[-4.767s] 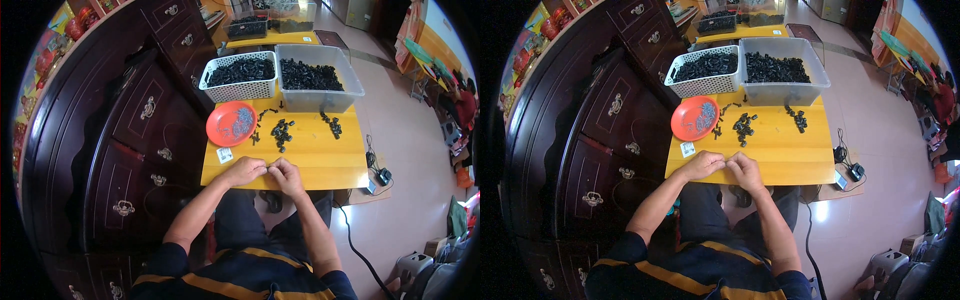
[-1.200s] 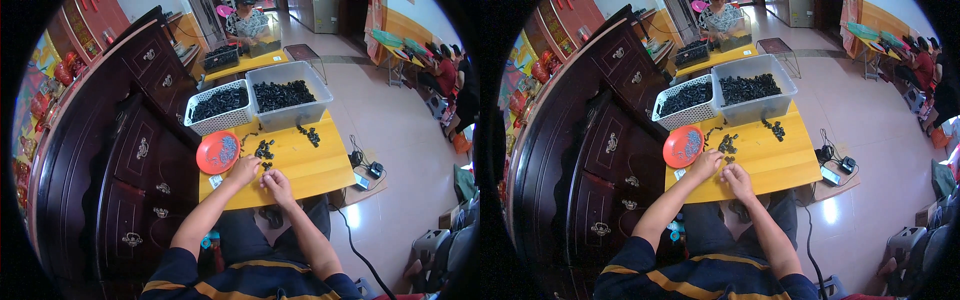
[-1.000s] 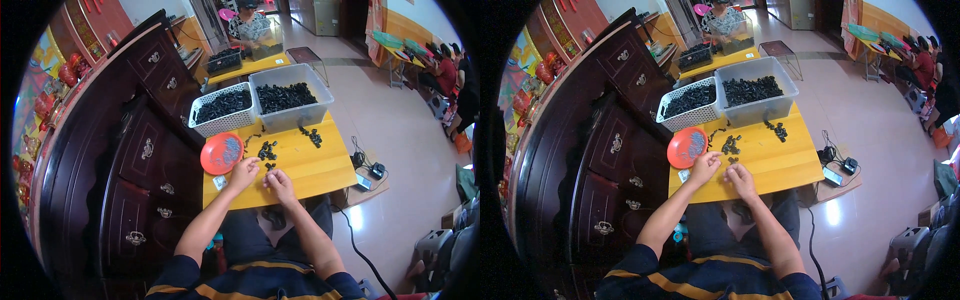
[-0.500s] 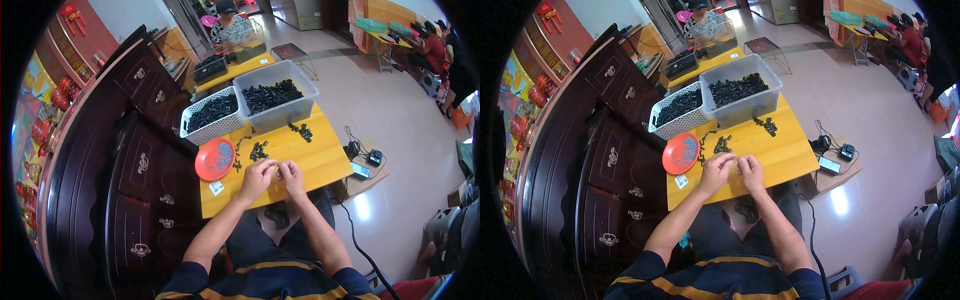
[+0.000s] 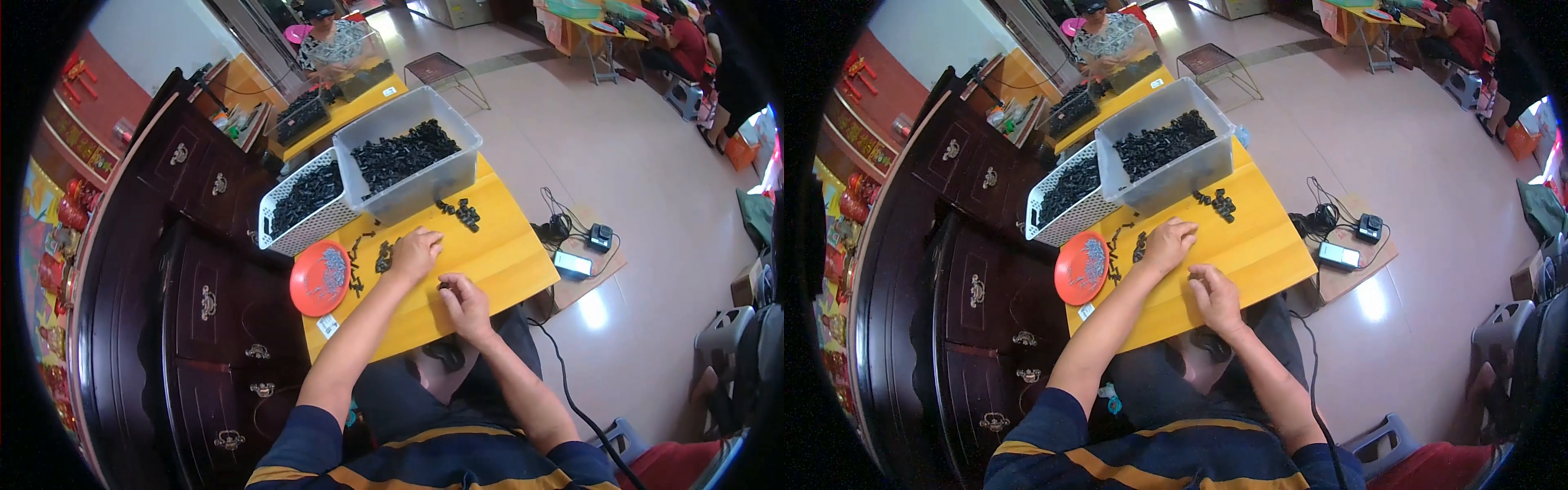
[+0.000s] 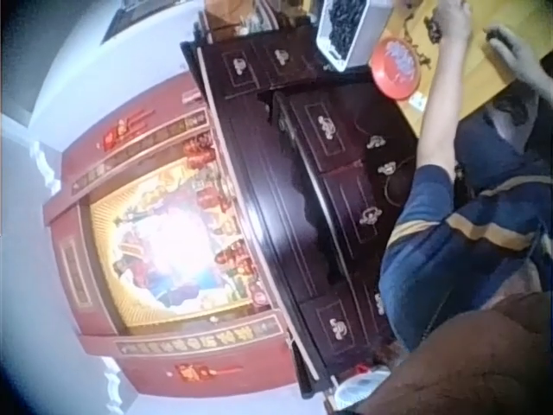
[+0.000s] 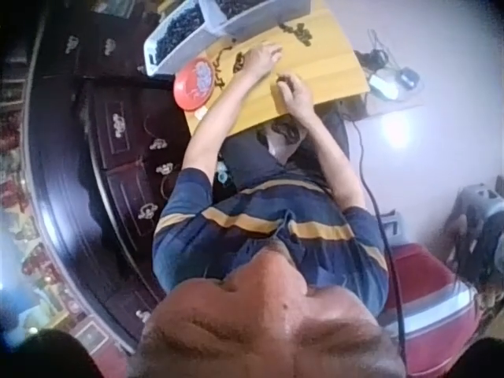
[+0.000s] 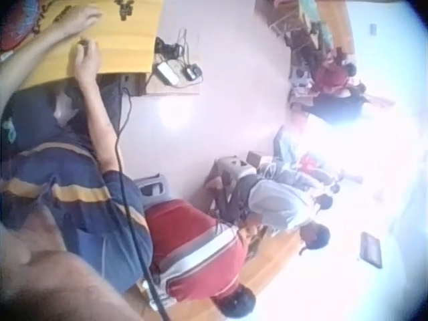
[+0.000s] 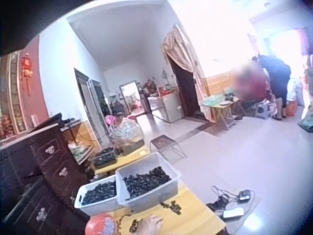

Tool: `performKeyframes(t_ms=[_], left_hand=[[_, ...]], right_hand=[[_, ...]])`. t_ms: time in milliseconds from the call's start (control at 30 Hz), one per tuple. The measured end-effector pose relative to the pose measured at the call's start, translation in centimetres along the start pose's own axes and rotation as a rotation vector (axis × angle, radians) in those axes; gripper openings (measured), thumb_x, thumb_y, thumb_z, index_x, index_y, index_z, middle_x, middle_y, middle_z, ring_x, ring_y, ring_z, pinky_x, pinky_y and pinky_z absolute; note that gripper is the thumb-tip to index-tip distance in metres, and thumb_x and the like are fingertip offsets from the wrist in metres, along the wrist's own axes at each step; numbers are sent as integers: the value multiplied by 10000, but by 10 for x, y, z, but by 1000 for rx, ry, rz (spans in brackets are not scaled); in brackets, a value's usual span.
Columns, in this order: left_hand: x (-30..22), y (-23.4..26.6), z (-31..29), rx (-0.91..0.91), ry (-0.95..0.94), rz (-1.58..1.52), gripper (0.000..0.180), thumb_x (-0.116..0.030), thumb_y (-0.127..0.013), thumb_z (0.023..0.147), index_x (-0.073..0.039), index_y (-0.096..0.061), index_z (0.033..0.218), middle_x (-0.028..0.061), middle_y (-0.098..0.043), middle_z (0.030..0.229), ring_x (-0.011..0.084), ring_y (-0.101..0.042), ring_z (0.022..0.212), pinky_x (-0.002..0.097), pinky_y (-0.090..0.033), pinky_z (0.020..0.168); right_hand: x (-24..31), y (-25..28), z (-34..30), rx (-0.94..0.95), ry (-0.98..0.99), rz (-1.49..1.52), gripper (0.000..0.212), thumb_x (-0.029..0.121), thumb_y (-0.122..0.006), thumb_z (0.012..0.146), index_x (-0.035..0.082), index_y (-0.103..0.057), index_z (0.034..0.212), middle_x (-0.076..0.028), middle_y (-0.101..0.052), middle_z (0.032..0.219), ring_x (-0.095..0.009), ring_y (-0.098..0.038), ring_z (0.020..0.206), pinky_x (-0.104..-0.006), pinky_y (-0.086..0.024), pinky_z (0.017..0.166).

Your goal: The person assembles small black plastic parts by hand on a workbench.

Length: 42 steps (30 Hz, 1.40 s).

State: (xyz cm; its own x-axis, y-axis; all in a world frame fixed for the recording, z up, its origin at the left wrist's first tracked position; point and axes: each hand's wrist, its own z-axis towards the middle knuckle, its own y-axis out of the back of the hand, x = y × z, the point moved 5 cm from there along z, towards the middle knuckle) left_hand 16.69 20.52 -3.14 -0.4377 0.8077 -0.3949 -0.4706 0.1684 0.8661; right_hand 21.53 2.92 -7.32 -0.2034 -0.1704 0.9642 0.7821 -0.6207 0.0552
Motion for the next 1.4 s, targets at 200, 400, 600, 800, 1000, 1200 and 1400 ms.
performKeyframes(t_ms=[200, 400, 600, 800, 1000, 1200, 1400], left_hand=[[-6, -4, 7, 88, -40, 113, 139, -205, -685, 899, -73, -702, 939, 122, -694, 959, 358, -685, 920, 488, -555, 799], [-17, 26, -32, -41, 18, -121, 114, -125, -661, 938, -38, -661, 1011, 141, -714, 902, 285, -704, 786, 381, -555, 723], [-36, 37, -76, 36, 280, -596, 118, -84, -679, 973, -10, -676, 1065, -11, -671, 872, 50, -613, 778, 225, -512, 698], [-37, 35, -91, 87, 323, -745, 107, -56, -713, 951, -18, -721, 1050, -15, -710, 899, 47, -620, 758, 221, -516, 697], [-42, 38, -95, 83, 297, -735, 106, -68, -723, 947, -14, -731, 1038, -12, -718, 880, 43, -617, 752, 217, -511, 687], [-35, 32, -95, -7, 284, -817, 131, -52, -755, 925, -32, -649, 1000, -39, -657, 831, 30, -596, 739, 198, -490, 670], [-9, 33, -114, 134, 434, -954, 126, -63, -764, 919, -28, -692, 1016, -30, -659, 878, 29, -612, 764, 207, -496, 671]], right_hand=[[0, 4, 1, 3, 7, 69, 218, 29, -653, 974, 12, -649, 1192, -26, -664, 947, -94, -627, 839, -252, -521, 777], [1, 6, 5, 9, -17, 174, 238, 42, -648, 959, 11, -657, 1194, -113, -696, 1050, -239, -691, 939, -331, -538, 878], [-16, 2, 3, 55, -151, 404, 186, 30, -615, 1004, 1, -637, 1187, -10, -633, 1030, -90, -615, 870, -254, -527, 807], [-16, 4, 4, 130, -104, 321, 189, 31, -664, 973, -7, -687, 1156, -70, -690, 1093, -145, -671, 992, -284, -537, 895], [-18, 3, 3, 199, -162, 349, 191, 50, -680, 979, -10, -696, 1160, -54, -717, 1060, -125, -667, 999, -274, -535, 891], [-18, 2, 3, 279, -246, 429, 165, 55, -684, 988, -9, -689, 1140, -16, -709, 1041, -100, -651, 980, -258, -524, 886], [-12, 9, 1, 357, -304, 433, 152, 30, -655, 1001, 7, -676, 1150, 12, -672, 1037, -85, -628, 957, -246, -509, 875]])
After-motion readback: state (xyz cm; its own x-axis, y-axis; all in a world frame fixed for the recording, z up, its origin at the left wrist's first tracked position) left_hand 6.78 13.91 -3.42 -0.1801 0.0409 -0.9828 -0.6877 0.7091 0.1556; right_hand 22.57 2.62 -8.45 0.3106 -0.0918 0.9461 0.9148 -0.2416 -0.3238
